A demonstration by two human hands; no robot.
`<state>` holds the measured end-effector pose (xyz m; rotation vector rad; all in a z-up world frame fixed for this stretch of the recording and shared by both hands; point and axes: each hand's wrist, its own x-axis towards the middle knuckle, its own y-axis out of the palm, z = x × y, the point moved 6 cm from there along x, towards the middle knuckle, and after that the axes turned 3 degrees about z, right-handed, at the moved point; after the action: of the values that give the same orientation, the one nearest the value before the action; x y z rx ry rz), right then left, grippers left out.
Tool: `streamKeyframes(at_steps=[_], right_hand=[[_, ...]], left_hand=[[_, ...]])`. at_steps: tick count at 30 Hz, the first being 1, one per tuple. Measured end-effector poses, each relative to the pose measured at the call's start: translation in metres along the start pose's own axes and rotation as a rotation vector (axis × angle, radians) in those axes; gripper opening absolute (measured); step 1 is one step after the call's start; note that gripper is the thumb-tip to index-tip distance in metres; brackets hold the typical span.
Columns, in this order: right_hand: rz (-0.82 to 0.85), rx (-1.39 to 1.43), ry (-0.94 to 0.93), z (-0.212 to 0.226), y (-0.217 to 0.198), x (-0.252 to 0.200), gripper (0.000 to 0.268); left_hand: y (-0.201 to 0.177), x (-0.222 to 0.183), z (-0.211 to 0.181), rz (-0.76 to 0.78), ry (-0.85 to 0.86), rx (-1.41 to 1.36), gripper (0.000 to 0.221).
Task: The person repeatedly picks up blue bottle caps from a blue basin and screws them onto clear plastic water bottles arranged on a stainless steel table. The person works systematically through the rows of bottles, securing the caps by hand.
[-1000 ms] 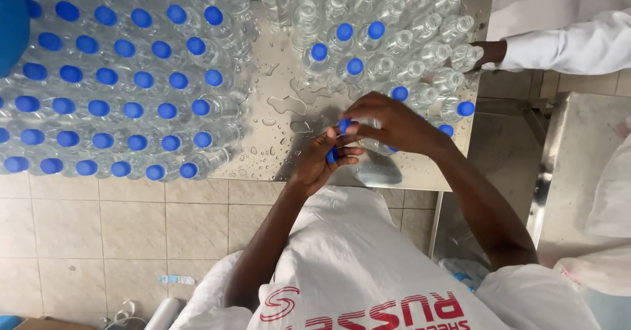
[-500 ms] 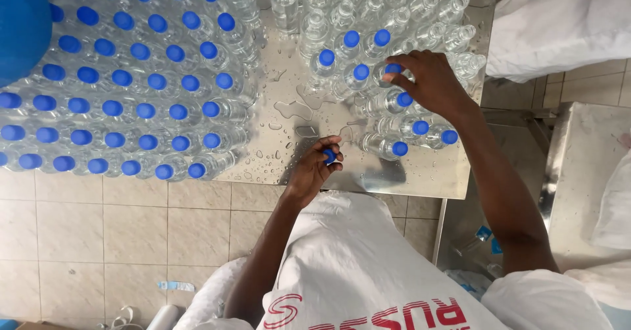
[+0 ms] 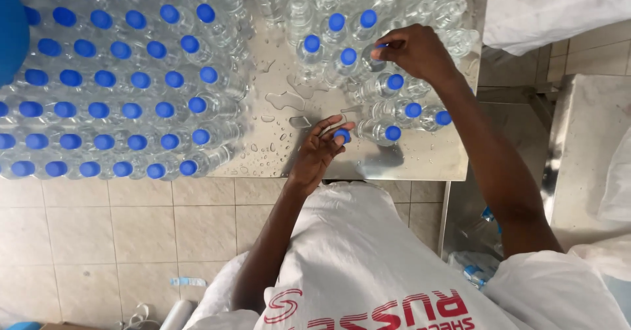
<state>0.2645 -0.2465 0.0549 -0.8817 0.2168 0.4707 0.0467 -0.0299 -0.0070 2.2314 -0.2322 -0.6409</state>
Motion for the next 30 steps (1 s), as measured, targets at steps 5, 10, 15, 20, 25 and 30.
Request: streamKeyframes(at_steps=[5, 10, 15, 20, 25, 30], right_hand=[[-0.210, -0.241, -0.395, 0.018, 0.015, -0.059, 0.050], [0.151, 0.006, -0.502, 0.073, 0.045, -0.145, 0.057], [0.082, -0.032, -0.549, 0.049, 0.029, -0.160, 0.043], [-0.220, -0.389, -0.466, -0.043, -0.010, -0.122, 0.043], [-0.197, -0.465, -0.467, -0.079, -0.021, -0.104, 0.049], [-0.038, -0.436, -0.366, -0.063, -0.032, -0.095, 0.030]], left_hand=[[0.010, 0.012, 0.000, 0.016, 0.093, -0.041, 0.067], [0.031, 0.013, -0.008, 0.064, 0.160, 0.095, 0.079], [0.054, 0.017, 0.011, 0.172, 0.049, 0.177, 0.090], [0.065, 0.011, 0.010, 0.119, 0.039, 0.241, 0.070], [0.043, -0.016, -0.007, -0.034, 0.160, 0.234, 0.054], [0.024, -0.076, -0.047, -0.193, 0.290, 0.294, 0.041]])
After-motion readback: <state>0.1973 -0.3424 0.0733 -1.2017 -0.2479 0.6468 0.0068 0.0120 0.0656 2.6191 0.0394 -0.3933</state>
